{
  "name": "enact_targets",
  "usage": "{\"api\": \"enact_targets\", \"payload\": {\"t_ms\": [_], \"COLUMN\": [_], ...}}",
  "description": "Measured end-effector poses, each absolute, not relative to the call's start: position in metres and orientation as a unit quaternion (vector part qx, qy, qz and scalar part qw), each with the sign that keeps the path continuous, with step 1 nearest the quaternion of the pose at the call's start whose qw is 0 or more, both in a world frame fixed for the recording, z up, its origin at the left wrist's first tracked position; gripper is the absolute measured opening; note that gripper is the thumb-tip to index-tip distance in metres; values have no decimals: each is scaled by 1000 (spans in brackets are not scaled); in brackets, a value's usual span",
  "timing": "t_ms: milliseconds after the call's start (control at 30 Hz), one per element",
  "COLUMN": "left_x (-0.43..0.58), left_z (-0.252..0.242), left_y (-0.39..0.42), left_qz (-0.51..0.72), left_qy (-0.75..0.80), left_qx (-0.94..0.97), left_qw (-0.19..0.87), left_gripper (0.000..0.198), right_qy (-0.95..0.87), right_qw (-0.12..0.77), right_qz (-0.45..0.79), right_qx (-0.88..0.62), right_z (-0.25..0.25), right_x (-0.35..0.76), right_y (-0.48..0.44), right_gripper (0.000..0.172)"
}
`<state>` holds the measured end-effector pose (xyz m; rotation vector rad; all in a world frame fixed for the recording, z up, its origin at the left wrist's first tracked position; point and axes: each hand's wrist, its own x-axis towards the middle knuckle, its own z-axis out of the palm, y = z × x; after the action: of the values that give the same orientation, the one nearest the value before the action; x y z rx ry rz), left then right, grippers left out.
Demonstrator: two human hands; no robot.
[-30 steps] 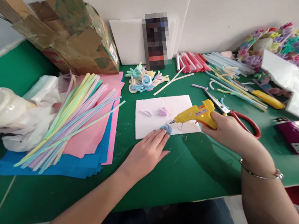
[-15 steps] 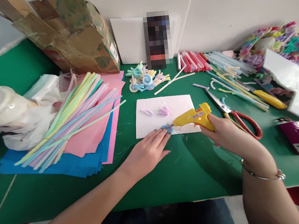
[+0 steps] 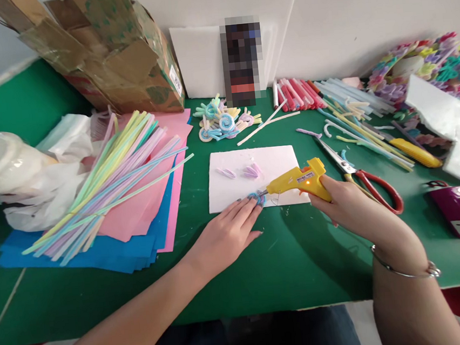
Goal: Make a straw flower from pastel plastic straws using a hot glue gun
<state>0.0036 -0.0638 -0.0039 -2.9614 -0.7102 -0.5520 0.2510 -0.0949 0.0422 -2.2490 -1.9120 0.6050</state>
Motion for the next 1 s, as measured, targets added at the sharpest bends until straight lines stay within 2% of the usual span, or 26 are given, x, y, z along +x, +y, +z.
{"api": "enact_targets", "payload": {"t_ms": [367, 1000], "left_x": [3, 3], "left_z": [-5, -4], "left_y": [-64, -64], "left_qz": [-171, -177], "left_qy": [-231, -230], "left_qx": [-958, -957], "left_qw": [13, 21], "left_gripper": [37, 37], "right_qy": [-644, -651], "right_qw": [87, 77], "right_qz": [179, 150], "right_qx": [-739, -740], "right_z": [42, 41], "right_x": [253, 254], "right_y": [-95, -95], "right_gripper": [30, 29]}}
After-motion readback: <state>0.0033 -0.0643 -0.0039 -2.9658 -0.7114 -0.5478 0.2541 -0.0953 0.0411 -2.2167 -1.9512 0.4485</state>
